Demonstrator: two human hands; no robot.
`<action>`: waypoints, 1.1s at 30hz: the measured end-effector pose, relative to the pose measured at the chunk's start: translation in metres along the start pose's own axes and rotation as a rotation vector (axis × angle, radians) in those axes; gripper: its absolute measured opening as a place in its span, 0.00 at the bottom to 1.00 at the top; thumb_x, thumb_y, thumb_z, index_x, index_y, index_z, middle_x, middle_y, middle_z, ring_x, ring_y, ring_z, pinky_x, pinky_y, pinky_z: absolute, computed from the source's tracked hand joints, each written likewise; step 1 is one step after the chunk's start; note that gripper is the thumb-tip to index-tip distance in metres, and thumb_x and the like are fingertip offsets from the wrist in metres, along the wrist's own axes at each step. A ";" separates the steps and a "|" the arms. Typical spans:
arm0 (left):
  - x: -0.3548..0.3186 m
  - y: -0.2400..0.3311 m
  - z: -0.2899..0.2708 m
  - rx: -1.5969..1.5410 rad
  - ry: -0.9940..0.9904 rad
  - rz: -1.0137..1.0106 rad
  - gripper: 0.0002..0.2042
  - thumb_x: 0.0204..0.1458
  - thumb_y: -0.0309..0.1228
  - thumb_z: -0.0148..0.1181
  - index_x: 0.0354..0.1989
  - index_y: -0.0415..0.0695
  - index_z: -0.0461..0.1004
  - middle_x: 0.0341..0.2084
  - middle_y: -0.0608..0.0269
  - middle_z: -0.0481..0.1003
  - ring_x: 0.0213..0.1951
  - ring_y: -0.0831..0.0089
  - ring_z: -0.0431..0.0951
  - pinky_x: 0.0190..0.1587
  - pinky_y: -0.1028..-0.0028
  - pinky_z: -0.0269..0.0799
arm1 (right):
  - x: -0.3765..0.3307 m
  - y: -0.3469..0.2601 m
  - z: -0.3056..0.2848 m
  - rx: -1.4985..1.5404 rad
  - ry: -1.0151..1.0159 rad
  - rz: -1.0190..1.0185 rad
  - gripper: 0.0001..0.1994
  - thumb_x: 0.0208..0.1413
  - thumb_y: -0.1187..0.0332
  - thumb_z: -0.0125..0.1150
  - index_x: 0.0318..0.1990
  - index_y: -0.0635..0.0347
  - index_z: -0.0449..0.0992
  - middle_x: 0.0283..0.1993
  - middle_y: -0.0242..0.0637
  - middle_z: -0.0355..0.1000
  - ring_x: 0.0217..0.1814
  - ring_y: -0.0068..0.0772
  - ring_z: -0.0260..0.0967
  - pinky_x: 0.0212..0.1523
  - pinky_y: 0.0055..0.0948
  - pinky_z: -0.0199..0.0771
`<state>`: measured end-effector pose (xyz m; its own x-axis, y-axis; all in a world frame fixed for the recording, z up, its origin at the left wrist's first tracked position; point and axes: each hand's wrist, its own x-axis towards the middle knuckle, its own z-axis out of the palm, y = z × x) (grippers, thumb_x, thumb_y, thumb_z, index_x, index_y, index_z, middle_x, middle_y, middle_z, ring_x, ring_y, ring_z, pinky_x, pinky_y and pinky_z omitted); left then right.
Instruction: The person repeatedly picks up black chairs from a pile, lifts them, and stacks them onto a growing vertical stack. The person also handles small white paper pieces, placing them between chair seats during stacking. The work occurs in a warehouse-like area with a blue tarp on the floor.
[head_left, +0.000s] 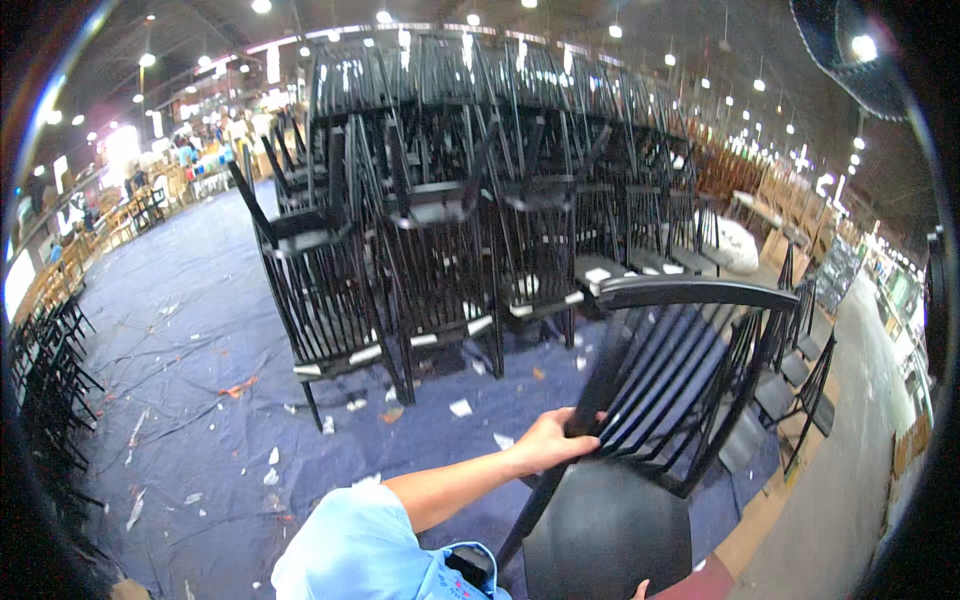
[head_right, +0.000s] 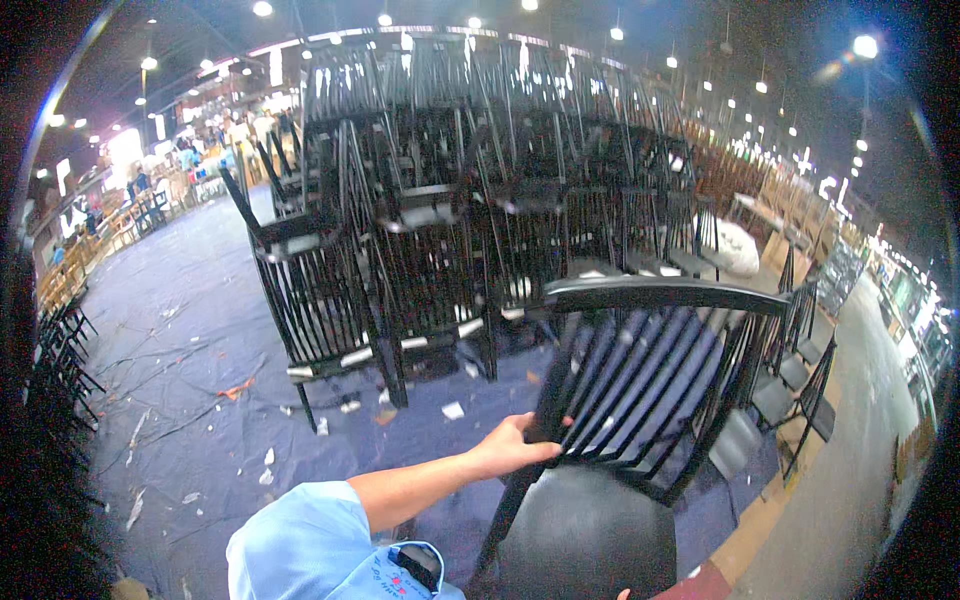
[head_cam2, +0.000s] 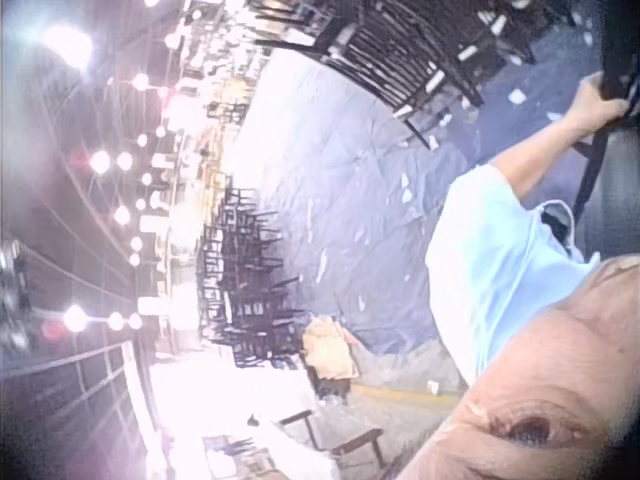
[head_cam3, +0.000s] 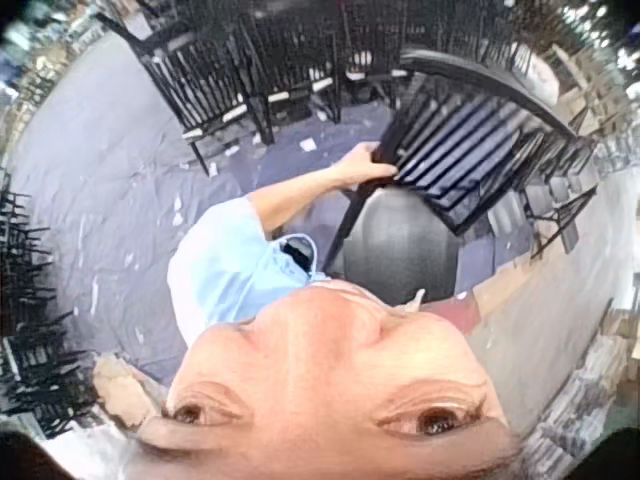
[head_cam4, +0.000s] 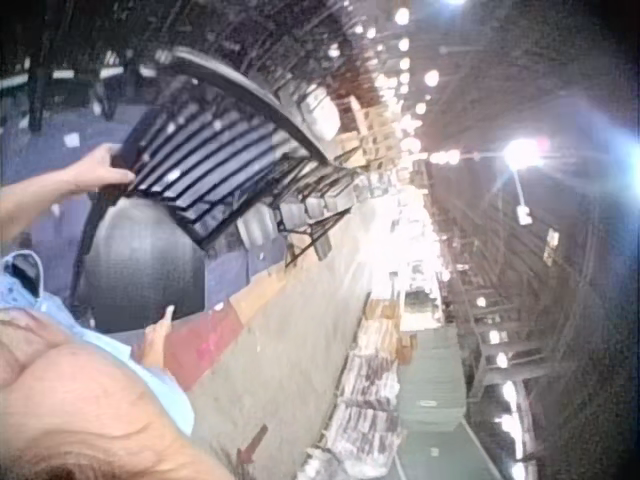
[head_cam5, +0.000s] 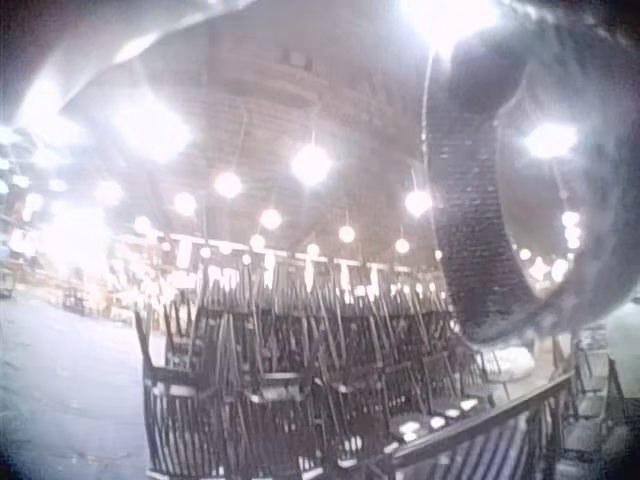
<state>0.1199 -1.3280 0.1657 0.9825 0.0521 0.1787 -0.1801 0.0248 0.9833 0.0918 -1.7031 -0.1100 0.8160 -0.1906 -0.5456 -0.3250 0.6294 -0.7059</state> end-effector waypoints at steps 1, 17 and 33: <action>0.002 0.023 -0.001 0.136 -0.040 0.200 0.30 0.52 0.32 0.68 0.63 0.36 0.68 0.53 0.54 0.75 0.53 0.69 0.74 0.59 0.69 0.67 | -0.007 0.005 0.018 0.036 -0.050 0.015 0.40 0.55 0.47 0.66 0.66 0.70 0.63 0.67 0.43 0.66 0.64 0.41 0.64 0.68 0.41 0.64; -0.103 0.164 -0.241 0.508 0.493 0.617 0.22 0.43 0.20 0.60 0.52 0.36 0.75 0.32 0.50 0.77 0.36 0.67 0.80 0.43 0.71 0.73 | -0.158 0.155 0.276 0.337 -0.503 0.104 0.29 0.63 0.44 0.54 0.62 0.56 0.71 0.62 0.40 0.72 0.60 0.50 0.69 0.60 0.54 0.70; -0.085 0.446 -0.477 0.588 0.647 1.336 0.16 0.40 0.35 0.70 0.28 0.34 0.75 0.18 0.50 0.76 0.23 0.59 0.79 0.31 0.62 0.78 | -0.331 0.073 0.571 0.516 -1.247 -0.555 0.25 0.67 0.52 0.49 0.60 0.63 0.70 0.61 0.45 0.71 0.61 0.47 0.69 0.59 0.52 0.70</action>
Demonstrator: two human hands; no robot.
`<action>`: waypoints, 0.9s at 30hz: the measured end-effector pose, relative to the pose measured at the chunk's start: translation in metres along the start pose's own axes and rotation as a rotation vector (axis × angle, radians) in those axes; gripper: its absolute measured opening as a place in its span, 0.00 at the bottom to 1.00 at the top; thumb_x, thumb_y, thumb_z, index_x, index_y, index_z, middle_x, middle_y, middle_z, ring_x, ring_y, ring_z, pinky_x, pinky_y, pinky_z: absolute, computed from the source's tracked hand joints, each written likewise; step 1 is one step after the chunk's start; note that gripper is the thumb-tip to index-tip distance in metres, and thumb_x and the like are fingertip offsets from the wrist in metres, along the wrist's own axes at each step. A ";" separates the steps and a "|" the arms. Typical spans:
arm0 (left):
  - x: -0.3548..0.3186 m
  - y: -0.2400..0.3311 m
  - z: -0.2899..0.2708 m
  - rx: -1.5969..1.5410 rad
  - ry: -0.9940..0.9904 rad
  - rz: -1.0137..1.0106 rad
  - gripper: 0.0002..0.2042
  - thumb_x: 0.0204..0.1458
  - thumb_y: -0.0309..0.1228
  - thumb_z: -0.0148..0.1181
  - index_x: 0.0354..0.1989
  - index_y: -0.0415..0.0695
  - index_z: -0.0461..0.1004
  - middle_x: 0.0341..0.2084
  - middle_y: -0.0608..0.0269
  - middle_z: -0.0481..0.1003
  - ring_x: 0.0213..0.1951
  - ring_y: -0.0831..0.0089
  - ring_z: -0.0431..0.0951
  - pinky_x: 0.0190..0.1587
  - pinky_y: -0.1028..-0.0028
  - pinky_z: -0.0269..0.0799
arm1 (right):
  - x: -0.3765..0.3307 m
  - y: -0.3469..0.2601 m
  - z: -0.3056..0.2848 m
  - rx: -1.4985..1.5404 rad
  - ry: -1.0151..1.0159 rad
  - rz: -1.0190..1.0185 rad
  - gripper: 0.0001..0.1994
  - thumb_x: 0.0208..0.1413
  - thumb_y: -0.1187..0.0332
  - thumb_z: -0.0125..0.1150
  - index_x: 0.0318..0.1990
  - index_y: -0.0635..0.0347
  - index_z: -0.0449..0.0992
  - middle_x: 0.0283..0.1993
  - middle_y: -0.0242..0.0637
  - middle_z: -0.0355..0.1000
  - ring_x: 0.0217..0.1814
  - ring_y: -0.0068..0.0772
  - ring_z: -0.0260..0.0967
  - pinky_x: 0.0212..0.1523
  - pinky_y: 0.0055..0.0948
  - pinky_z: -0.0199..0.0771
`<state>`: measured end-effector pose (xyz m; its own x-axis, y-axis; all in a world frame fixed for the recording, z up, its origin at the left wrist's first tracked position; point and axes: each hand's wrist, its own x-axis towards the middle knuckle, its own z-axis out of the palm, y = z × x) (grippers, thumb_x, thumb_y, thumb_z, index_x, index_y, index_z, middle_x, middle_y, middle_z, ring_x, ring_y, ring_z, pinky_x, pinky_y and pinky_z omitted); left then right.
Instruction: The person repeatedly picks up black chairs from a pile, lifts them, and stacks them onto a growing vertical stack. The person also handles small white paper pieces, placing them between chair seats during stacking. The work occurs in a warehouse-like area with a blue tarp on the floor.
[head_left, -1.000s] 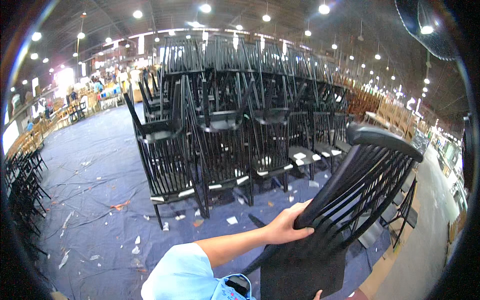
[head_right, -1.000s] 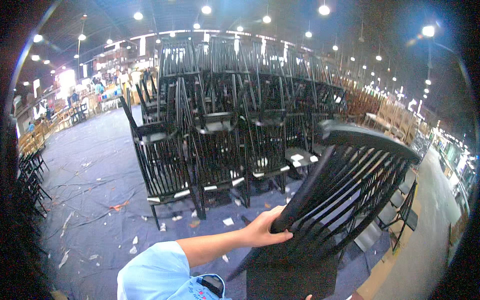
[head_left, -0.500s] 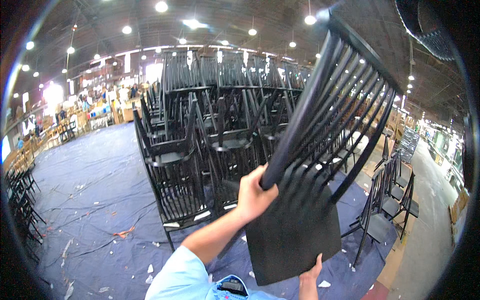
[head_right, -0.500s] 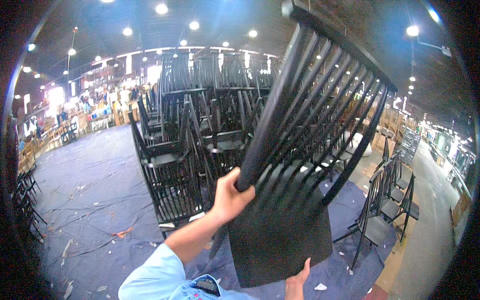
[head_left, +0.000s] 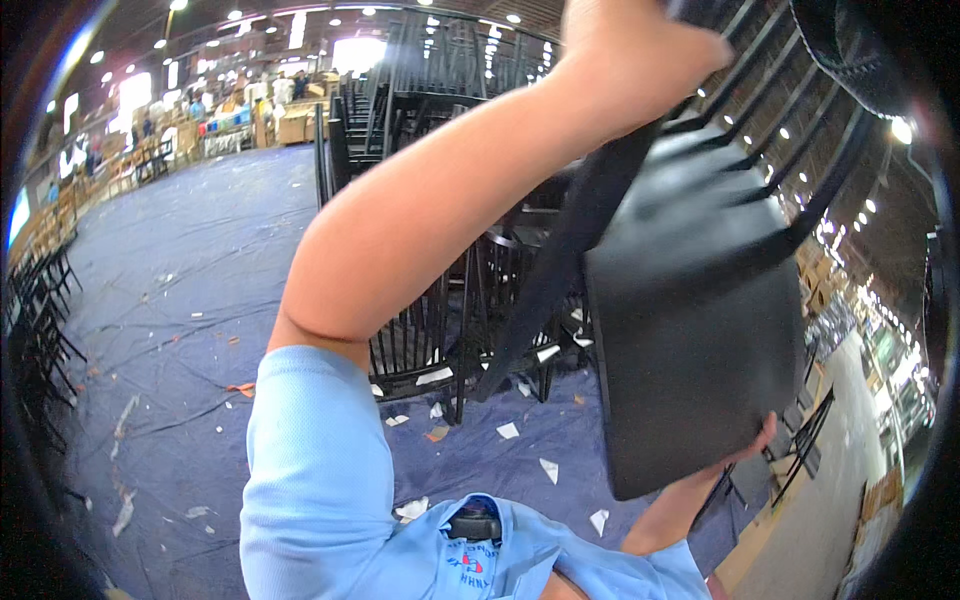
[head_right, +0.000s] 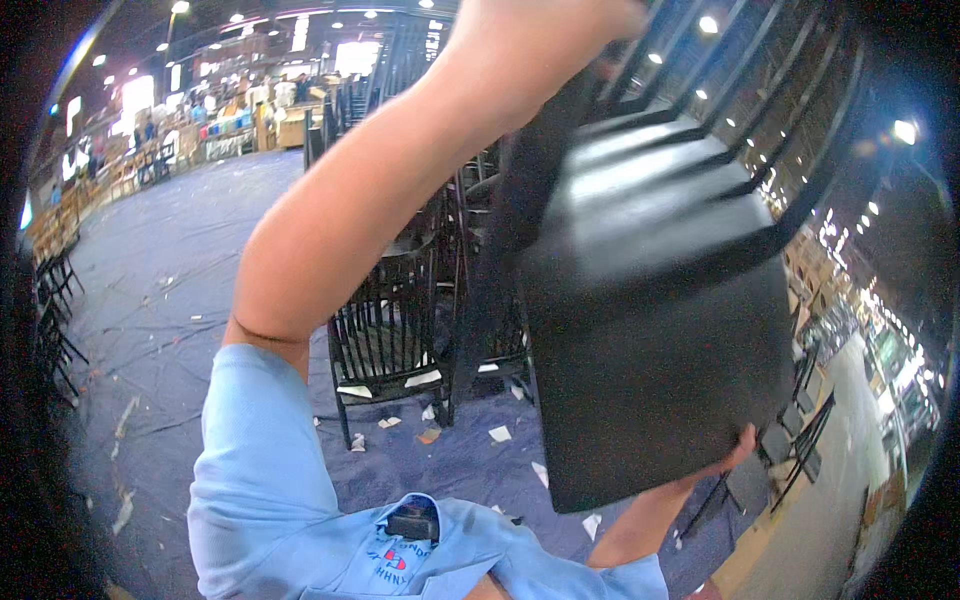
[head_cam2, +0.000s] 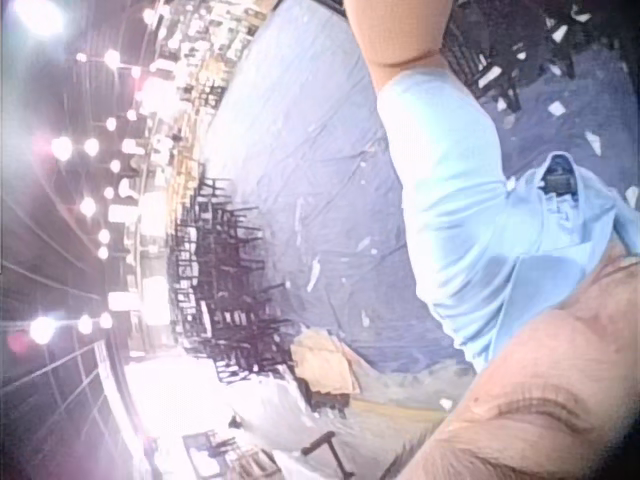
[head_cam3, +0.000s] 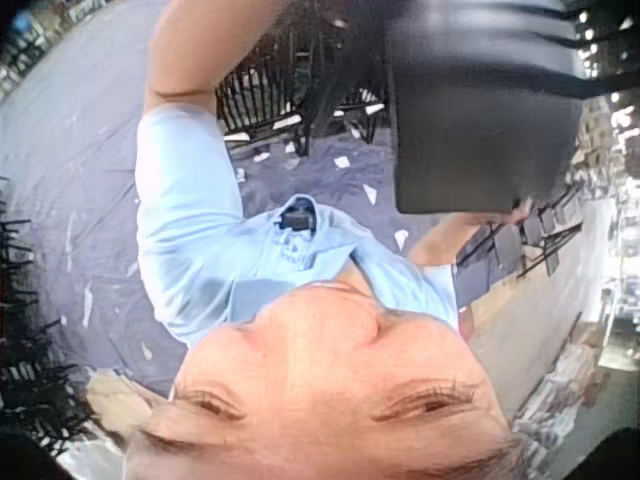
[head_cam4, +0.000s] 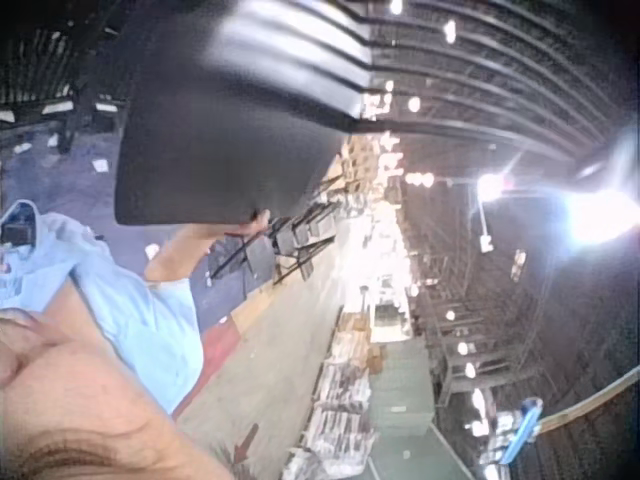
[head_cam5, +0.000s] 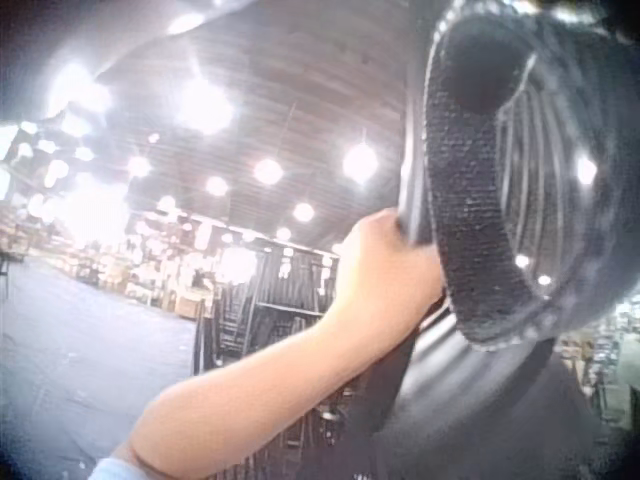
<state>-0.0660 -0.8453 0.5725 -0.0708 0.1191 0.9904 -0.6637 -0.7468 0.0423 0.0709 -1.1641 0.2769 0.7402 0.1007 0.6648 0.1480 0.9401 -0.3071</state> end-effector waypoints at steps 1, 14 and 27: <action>0.003 -0.009 0.004 -0.005 0.017 0.016 0.17 0.40 0.36 0.70 0.29 0.33 0.75 0.19 0.50 0.76 0.24 0.58 0.79 0.32 0.62 0.78 | 0.012 -0.002 0.004 -0.013 -0.047 -0.032 0.24 0.67 0.52 0.49 0.60 0.63 0.70 0.60 0.46 0.71 0.60 0.47 0.70 0.59 0.52 0.70; 0.073 -0.086 -0.002 0.170 0.085 0.087 0.26 0.45 0.39 0.70 0.44 0.29 0.71 0.35 0.38 0.78 0.41 0.49 0.80 0.45 0.60 0.76 | 0.153 0.067 0.044 0.088 -0.359 -0.178 0.22 0.66 0.55 0.50 0.56 0.64 0.74 0.57 0.47 0.75 0.59 0.45 0.72 0.62 0.53 0.69; 0.125 -0.184 -0.064 0.543 0.238 0.196 0.25 0.42 0.32 0.69 0.47 0.29 0.74 0.35 0.40 0.80 0.36 0.54 0.83 0.39 0.63 0.79 | 0.269 0.180 0.101 0.023 -0.311 -0.293 0.20 0.64 0.58 0.52 0.52 0.65 0.78 0.53 0.48 0.78 0.57 0.44 0.75 0.65 0.53 0.68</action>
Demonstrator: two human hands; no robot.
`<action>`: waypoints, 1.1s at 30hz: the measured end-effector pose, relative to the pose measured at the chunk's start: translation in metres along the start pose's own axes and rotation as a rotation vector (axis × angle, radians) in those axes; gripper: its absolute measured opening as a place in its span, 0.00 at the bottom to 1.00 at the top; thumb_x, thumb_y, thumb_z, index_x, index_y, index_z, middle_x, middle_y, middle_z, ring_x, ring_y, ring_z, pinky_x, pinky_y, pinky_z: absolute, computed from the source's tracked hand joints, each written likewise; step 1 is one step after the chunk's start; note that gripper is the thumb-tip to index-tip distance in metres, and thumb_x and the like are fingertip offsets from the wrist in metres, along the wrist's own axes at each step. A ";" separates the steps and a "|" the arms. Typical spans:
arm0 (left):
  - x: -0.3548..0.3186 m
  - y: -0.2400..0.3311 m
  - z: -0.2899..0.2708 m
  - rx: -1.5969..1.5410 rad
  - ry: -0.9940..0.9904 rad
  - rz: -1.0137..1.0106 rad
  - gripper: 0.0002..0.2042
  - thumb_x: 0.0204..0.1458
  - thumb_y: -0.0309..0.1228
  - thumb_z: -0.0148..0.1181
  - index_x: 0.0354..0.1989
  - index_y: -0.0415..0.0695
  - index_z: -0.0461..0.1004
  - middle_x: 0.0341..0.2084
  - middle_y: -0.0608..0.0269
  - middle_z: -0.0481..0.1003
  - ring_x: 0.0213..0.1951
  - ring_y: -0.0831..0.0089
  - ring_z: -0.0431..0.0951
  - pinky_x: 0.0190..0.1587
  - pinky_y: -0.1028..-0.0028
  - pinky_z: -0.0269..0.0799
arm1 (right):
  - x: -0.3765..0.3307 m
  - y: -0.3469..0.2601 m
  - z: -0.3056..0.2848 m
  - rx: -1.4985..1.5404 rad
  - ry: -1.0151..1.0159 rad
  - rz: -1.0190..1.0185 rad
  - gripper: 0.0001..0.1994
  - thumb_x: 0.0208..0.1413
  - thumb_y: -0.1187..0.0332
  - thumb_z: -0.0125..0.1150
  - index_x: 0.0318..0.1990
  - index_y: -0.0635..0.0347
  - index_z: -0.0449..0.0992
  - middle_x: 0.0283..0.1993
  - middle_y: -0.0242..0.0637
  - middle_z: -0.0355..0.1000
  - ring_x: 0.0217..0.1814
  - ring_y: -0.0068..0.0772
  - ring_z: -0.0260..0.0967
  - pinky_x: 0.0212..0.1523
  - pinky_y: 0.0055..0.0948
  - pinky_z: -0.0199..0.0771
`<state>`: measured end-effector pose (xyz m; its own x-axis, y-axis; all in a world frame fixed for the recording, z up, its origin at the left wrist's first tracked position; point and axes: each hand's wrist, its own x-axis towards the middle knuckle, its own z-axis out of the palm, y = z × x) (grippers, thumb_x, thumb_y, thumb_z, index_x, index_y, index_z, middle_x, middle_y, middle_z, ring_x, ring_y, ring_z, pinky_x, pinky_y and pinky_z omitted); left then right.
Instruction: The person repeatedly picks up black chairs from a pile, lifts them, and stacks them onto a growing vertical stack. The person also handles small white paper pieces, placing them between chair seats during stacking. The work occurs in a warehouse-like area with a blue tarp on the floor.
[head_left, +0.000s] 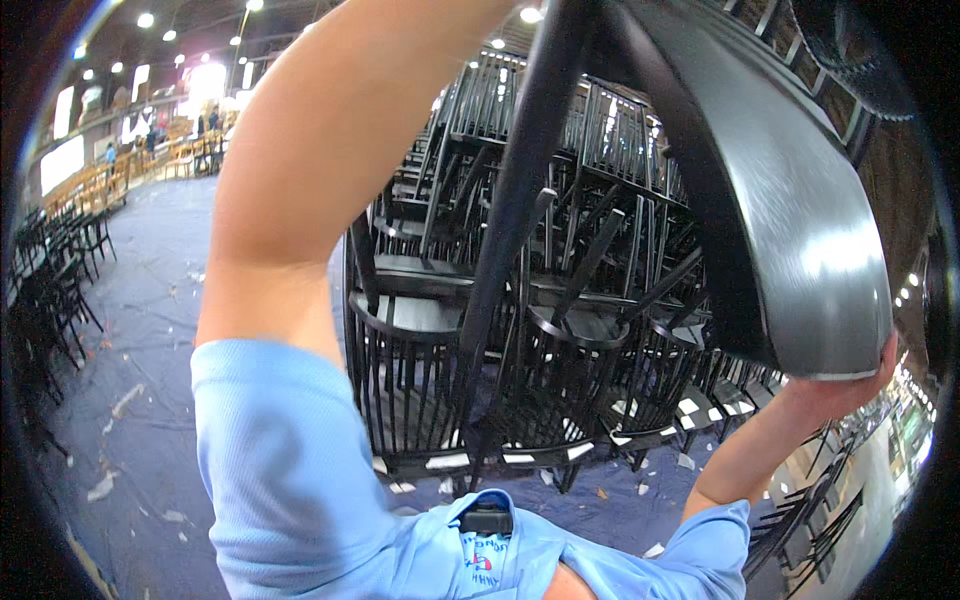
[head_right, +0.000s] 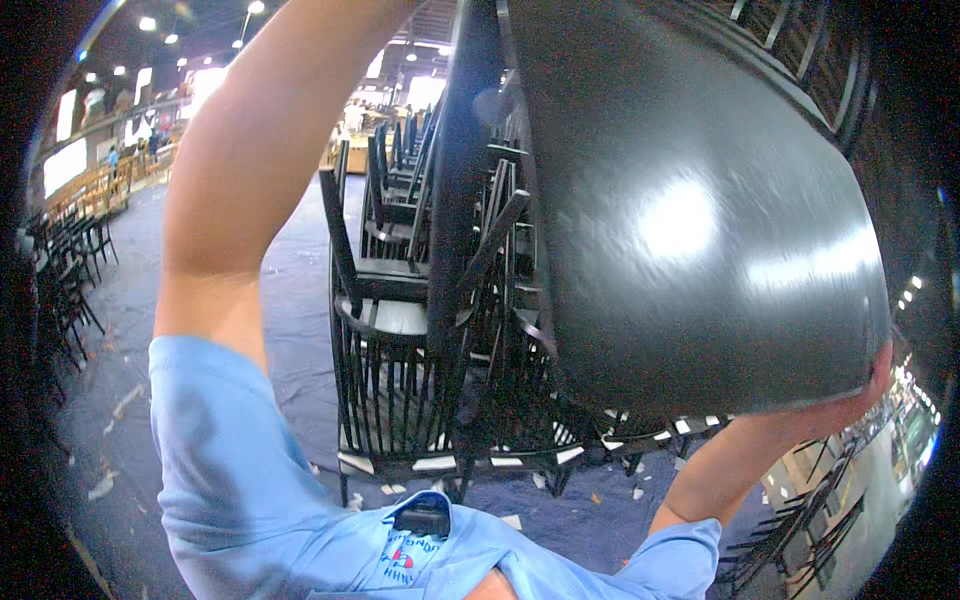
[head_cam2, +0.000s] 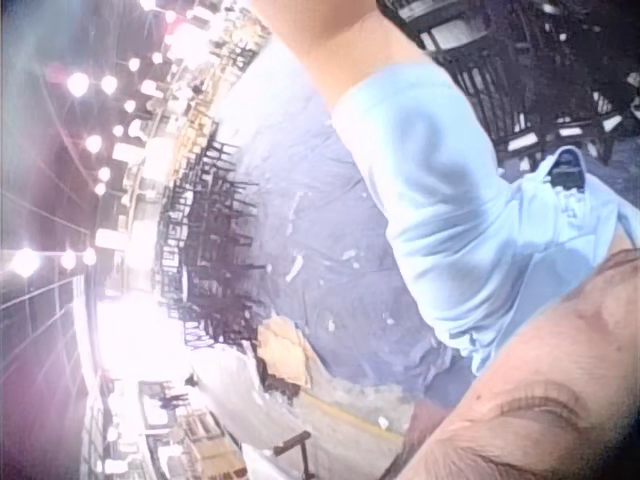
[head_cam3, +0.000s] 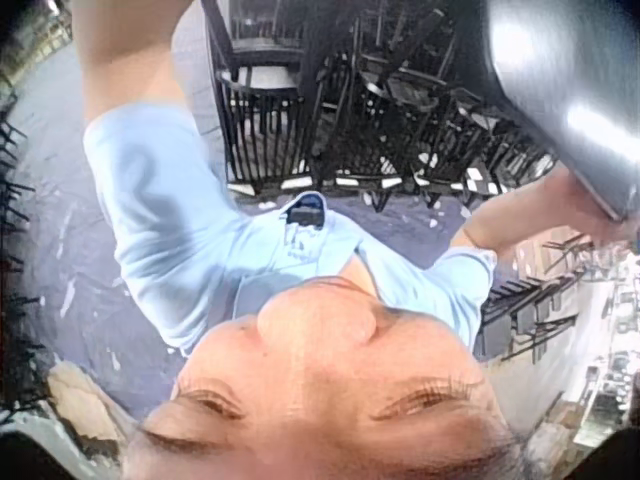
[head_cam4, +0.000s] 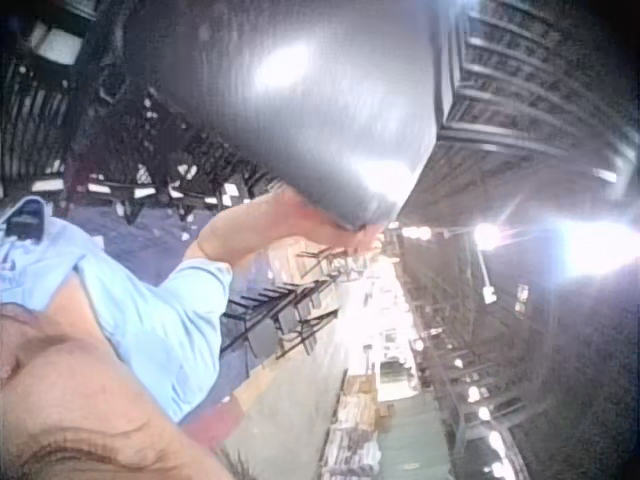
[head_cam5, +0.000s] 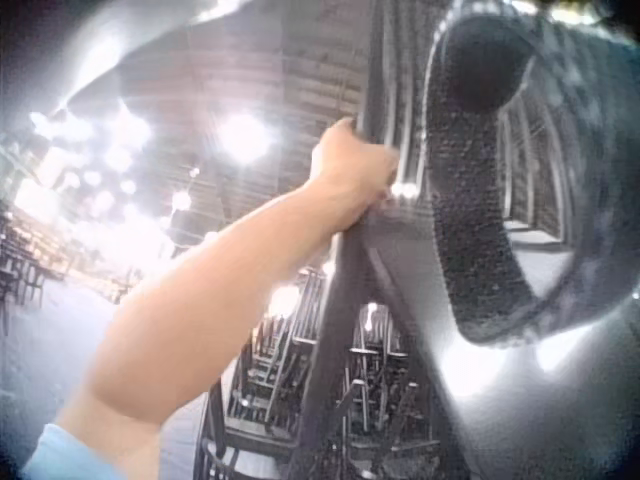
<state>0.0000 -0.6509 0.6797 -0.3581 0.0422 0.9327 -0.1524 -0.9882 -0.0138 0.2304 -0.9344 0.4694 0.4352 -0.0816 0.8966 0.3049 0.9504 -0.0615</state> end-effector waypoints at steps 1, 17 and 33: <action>0.004 -0.020 0.001 -0.014 -0.023 -0.008 0.23 0.43 0.30 0.68 0.46 0.29 0.74 0.32 0.42 0.80 0.32 0.56 0.83 0.34 0.63 0.79 | -0.001 0.016 0.006 -0.002 0.011 -0.011 0.20 0.64 0.58 0.52 0.51 0.65 0.78 0.53 0.48 0.78 0.57 0.44 0.75 0.65 0.53 0.68; -0.085 -0.264 -0.001 -0.378 -0.333 -0.563 0.03 0.48 0.20 0.59 0.32 0.41 0.74 0.17 0.61 0.72 0.15 0.71 0.72 0.19 0.71 0.70 | -0.018 0.211 0.032 0.256 -0.029 0.358 0.20 0.59 0.61 0.55 0.52 0.67 0.75 0.55 0.45 0.76 0.59 0.45 0.72 0.63 0.46 0.67; -0.186 -0.363 0.033 0.007 -0.380 -0.713 0.10 0.49 0.28 0.67 0.35 0.37 0.73 0.22 0.59 0.75 0.18 0.73 0.77 0.19 0.72 0.76 | -0.026 0.326 -0.039 0.286 0.123 0.627 0.20 0.59 0.57 0.57 0.54 0.58 0.73 0.52 0.33 0.76 0.55 0.34 0.73 0.56 0.40 0.72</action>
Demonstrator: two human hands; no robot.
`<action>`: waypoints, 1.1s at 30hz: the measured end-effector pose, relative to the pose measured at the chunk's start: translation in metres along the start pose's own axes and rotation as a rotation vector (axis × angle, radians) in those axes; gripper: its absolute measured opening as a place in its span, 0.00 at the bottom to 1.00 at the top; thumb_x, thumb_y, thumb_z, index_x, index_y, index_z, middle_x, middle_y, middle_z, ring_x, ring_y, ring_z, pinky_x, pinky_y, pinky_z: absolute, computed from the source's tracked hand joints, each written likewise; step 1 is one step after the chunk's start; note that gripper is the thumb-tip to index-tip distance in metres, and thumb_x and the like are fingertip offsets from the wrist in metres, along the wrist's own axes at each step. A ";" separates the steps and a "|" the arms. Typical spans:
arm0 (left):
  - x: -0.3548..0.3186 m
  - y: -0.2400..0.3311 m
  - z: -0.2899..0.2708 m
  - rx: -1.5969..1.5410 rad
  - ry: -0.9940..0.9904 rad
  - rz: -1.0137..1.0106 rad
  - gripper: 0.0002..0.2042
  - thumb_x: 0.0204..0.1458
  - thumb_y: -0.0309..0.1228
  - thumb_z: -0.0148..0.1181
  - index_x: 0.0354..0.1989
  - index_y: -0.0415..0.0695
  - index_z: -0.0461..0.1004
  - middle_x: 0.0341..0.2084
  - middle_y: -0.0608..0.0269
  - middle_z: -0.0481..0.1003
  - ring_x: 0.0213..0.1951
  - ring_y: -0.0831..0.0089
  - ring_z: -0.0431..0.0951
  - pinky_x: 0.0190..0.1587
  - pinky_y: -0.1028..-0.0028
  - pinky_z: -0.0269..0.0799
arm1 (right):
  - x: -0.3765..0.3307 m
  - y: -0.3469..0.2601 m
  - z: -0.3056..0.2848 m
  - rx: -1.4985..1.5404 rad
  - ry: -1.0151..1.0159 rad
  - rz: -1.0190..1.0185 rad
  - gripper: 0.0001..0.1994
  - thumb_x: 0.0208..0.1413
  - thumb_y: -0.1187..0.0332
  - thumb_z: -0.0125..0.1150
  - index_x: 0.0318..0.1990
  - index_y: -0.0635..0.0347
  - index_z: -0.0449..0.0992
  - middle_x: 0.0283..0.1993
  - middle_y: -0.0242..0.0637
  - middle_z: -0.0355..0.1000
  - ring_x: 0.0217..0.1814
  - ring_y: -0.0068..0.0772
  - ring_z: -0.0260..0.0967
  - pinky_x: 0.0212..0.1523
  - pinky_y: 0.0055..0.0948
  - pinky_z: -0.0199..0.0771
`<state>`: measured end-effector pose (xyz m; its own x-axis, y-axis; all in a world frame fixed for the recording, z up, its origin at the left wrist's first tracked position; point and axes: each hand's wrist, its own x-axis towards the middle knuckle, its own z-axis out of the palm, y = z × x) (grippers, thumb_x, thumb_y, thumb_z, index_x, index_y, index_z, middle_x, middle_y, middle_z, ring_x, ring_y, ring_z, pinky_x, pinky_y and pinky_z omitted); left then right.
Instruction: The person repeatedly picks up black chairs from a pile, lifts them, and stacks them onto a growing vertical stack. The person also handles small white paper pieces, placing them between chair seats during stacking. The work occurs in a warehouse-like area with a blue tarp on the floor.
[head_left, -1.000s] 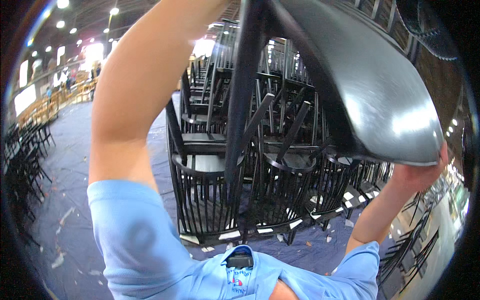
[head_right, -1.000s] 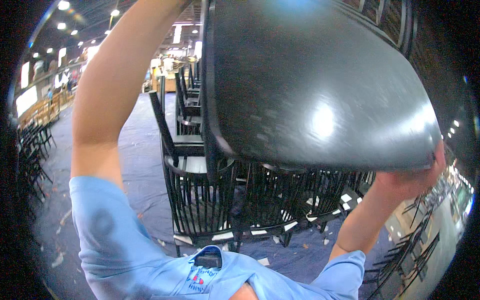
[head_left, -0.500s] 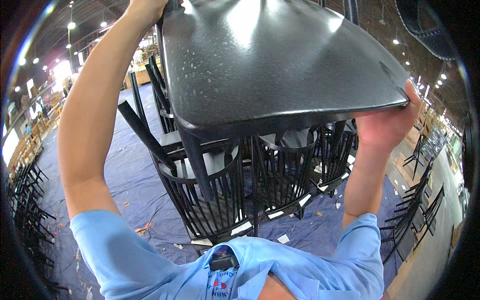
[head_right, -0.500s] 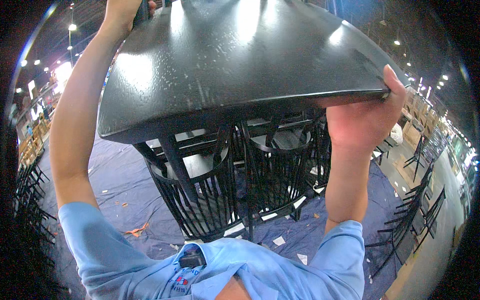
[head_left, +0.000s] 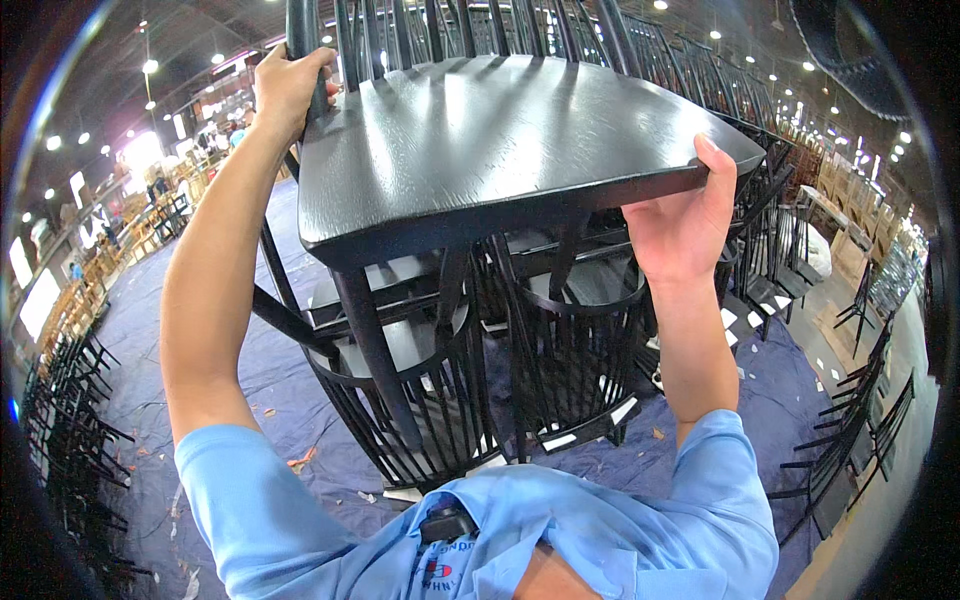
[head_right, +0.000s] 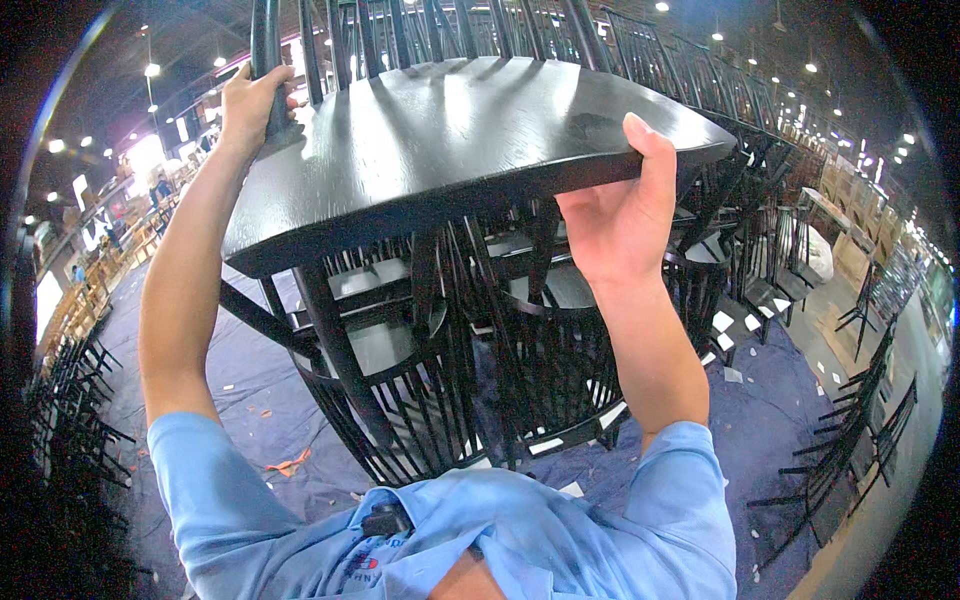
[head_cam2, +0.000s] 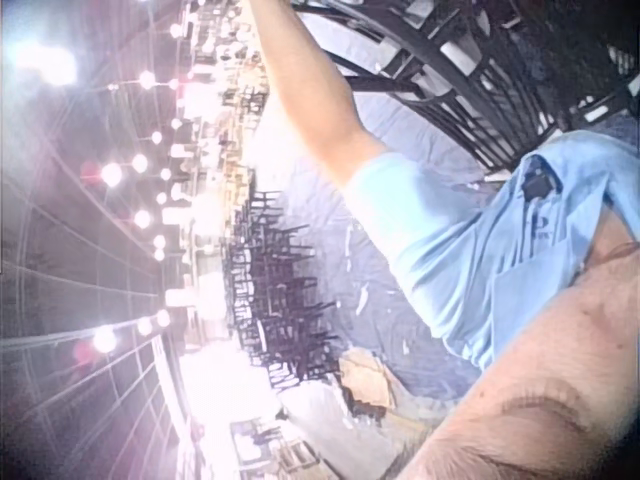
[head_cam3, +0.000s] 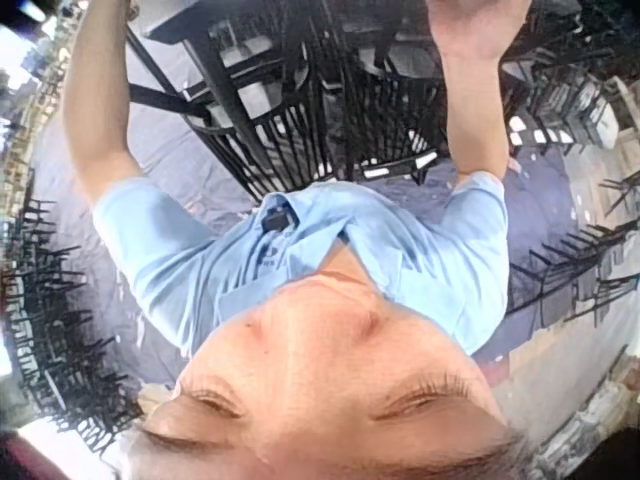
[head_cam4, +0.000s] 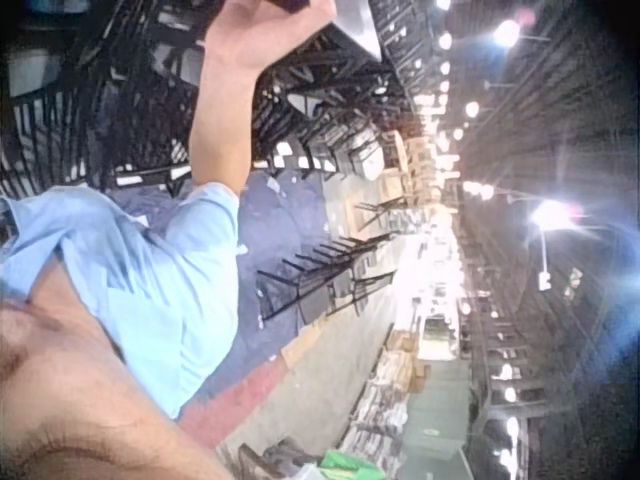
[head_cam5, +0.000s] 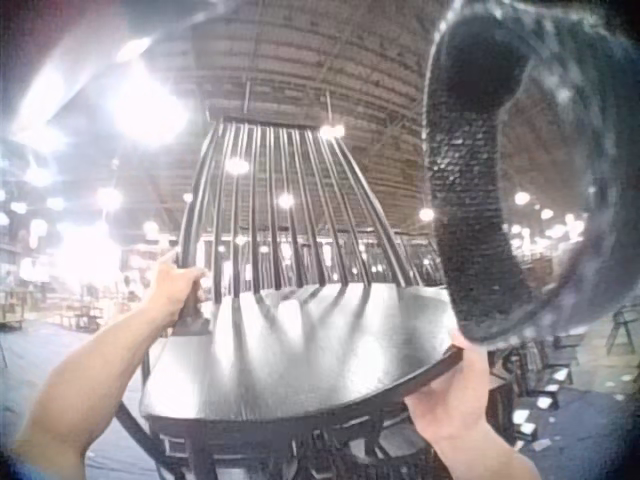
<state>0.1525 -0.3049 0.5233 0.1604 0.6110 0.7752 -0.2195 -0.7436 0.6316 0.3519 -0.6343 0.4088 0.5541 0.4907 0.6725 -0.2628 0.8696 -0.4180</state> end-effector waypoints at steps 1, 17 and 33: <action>0.004 -0.004 0.002 0.010 0.002 0.000 0.11 0.49 0.28 0.67 0.35 0.37 0.73 0.22 0.59 0.75 0.18 0.73 0.77 0.19 0.72 0.76 | 0.005 0.001 -0.003 -0.002 -0.016 0.015 0.18 0.58 0.57 0.59 0.52 0.56 0.74 0.49 0.31 0.76 0.53 0.33 0.74 0.53 0.39 0.74; 0.040 -0.081 0.018 0.070 -0.005 -0.129 0.12 0.49 0.27 0.68 0.39 0.37 0.73 0.22 0.60 0.74 0.18 0.73 0.77 0.17 0.72 0.75 | 0.060 0.051 -0.023 -0.079 0.072 0.087 0.21 0.57 0.53 0.58 0.50 0.59 0.75 0.50 0.38 0.76 0.52 0.39 0.74 0.55 0.43 0.72; 0.060 -0.147 0.032 0.056 -0.084 -0.223 0.15 0.47 0.28 0.68 0.40 0.33 0.73 0.24 0.56 0.75 0.19 0.70 0.79 0.17 0.71 0.76 | 0.087 0.090 -0.039 -0.078 0.058 0.174 0.20 0.59 0.53 0.57 0.49 0.61 0.75 0.50 0.42 0.78 0.52 0.40 0.75 0.57 0.42 0.73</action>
<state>0.2255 -0.1678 0.4777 0.2790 0.7385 0.6139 -0.1168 -0.6084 0.7850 0.4073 -0.5156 0.4059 0.5508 0.6276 0.5503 -0.2984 0.7638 -0.5724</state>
